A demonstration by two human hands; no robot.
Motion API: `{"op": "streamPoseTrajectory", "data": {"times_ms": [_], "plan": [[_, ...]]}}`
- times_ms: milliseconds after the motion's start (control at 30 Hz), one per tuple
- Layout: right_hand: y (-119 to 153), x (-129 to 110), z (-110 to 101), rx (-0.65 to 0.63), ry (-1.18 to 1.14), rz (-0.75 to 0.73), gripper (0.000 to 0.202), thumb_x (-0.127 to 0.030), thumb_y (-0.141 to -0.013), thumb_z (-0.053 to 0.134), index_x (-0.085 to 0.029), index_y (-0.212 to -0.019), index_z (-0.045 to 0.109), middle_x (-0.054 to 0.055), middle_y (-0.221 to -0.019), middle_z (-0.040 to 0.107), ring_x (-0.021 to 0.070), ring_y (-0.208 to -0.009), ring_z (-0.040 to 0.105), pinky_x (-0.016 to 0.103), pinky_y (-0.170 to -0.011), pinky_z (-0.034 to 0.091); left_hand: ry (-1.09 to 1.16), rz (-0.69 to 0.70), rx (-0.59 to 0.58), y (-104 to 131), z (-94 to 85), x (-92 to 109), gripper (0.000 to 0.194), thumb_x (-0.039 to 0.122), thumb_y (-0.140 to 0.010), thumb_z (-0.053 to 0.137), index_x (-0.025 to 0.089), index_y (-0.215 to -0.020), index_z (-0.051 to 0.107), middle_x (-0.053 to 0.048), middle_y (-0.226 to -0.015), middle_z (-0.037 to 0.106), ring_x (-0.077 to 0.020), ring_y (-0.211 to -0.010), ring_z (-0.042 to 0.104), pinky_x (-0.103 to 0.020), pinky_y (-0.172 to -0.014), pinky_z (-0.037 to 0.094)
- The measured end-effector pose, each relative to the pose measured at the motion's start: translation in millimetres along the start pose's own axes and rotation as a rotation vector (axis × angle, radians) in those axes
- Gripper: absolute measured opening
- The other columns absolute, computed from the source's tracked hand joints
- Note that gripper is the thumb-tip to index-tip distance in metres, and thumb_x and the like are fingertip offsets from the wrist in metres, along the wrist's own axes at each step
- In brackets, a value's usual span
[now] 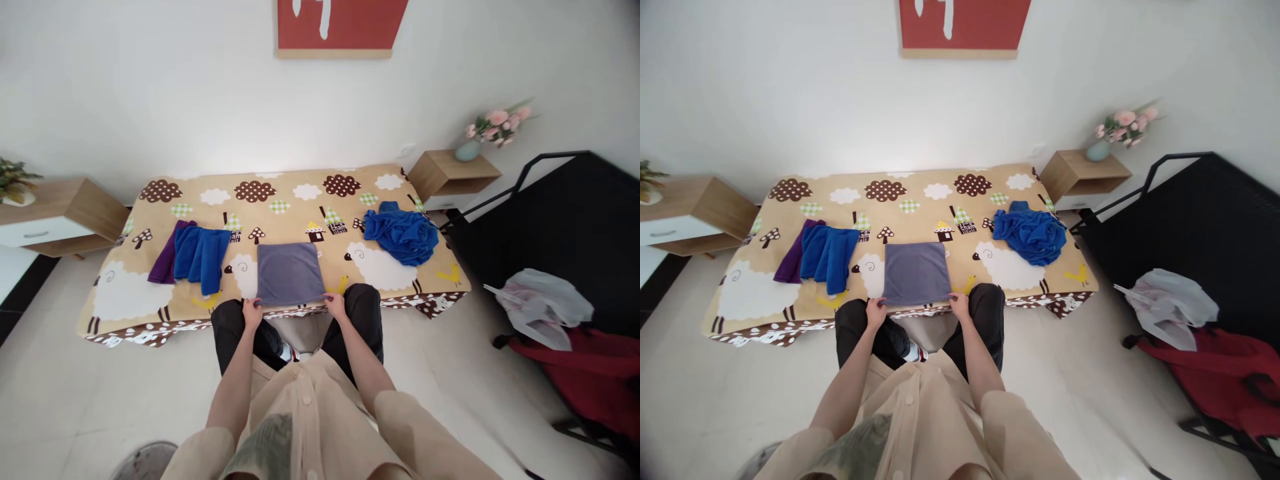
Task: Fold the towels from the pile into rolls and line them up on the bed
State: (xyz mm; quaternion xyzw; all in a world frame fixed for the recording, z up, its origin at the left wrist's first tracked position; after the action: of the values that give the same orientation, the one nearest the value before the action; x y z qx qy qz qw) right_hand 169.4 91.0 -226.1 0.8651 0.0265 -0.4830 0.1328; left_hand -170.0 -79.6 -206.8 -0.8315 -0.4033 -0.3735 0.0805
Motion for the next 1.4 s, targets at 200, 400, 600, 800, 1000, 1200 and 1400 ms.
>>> {"op": "streamPoseTrajectory", "data": {"times_ms": [200, 400, 600, 800, 1000, 1200, 1400], "plan": [[-13.2, -3.5, 5.0, 0.067, -0.117, -0.032, 0.016, -0.019, -0.072, 0.067, -0.016, -0.082, 0.079, 0.016, -0.121, 0.076, 0.0279, -0.114, 0.072, 0.041, -0.107, 0.056, 0.154, -0.013, 0.033, -11.8, 3.4, 3.5, 0.022, 0.015, -0.08, 0.062, 0.015, -0.097, 0.077, -0.016, -0.132, 0.068, -0.0251, -0.123, 0.067, -0.035, -0.107, 0.057], [-29.4, -0.8, 24.7, 0.002, -0.251, -0.024, 0.022, -0.028, -0.078, 0.067, -0.017, -0.094, 0.077, 0.013, -0.114, 0.08, 0.0259, -0.107, 0.077, 0.04, -0.099, 0.061, 0.233, -0.032, -0.02, -25.2, 6.6, -1.6, 0.024, 0.021, -0.082, 0.063, 0.019, -0.102, 0.076, -0.009, -0.121, 0.077, -0.0248, -0.116, 0.072, -0.039, -0.109, 0.056], [-38.7, 14.3, 25.7, 0.059, -0.226, 0.051, 0.031, -0.046, -0.079, 0.073, -0.017, -0.09, 0.072, 0.015, -0.092, 0.081, 0.0291, -0.088, 0.078, 0.042, -0.088, 0.063, 0.193, -0.092, -0.077, -38.2, 13.4, -10.3, 0.019, 0.027, -0.084, 0.063, 0.017, -0.098, 0.071, -0.01, -0.097, 0.078, -0.0254, -0.099, 0.076, -0.038, -0.092, 0.062], [-40.0, 24.8, 21.3, 0.116, -0.133, 0.105, 0.029, -0.047, -0.077, 0.077, -0.018, -0.085, 0.073, 0.015, -0.086, 0.08, 0.0306, -0.089, 0.078, 0.045, -0.093, 0.062, 0.092, -0.127, -0.087, -36.8, 13.0, -10.2, 0.013, 0.029, -0.085, 0.062, 0.018, -0.085, 0.069, -0.01, -0.088, 0.077, -0.0278, -0.097, 0.076, -0.038, -0.097, 0.058], [-36.8, 23.2, 19.7, 0.105, -0.062, 0.145, 0.018, -0.033, -0.077, 0.078, -0.016, -0.081, 0.075, 0.018, -0.09, 0.08, 0.0326, -0.093, 0.078, 0.048, -0.099, 0.06, -0.007, -0.167, -0.096, -30.8, 11.1, -8.1, 0.011, 0.023, -0.085, 0.062, 0.017, -0.087, 0.071, -0.013, -0.091, 0.078, -0.029, -0.1, 0.076, -0.038, -0.099, 0.057], [-33.8, 20.6, 15.6, 0.097, -0.015, 0.182, 0.006, -0.021, -0.078, 0.075, -0.018, -0.082, 0.077, 0.013, -0.085, 0.08, 0.0283, -0.093, 0.079, 0.041, -0.096, 0.06, -0.047, -0.175, -0.098, -31.0, 10.6, -4.3, 0.017, 0.023, -0.088, 0.063, 0.015, -0.097, 0.075, -0.013, -0.095, 0.08, -0.0276, -0.103, 0.076, -0.036, -0.099, 0.057], [-35.5, 23.5, 17.8, 0.081, 0.046, 0.234, 0.008, -0.016, -0.081, 0.071, -0.016, -0.083, 0.079, 0.016, -0.091, 0.081, 0.0296, -0.095, 0.079, 0.04, -0.098, 0.059, -0.073, -0.191, -0.124, -35.2, 17.5, -10.7, 0.018, 0.024, -0.087, 0.065, 0.013, -0.096, 0.077, -0.015, -0.098, 0.08, -0.0283, -0.103, 0.077, -0.035, -0.099, 0.058]]}}
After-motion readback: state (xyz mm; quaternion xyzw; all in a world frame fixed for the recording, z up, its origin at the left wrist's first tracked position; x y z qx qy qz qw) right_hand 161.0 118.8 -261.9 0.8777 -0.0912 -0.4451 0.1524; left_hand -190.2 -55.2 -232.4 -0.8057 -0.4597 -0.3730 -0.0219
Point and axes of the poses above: each hand's wrist, its own y-axis away from the middle knuckle, its own z-axis out of the palm, x = y × z, the point moved 5 cm from there along -y, towards the middle knuckle
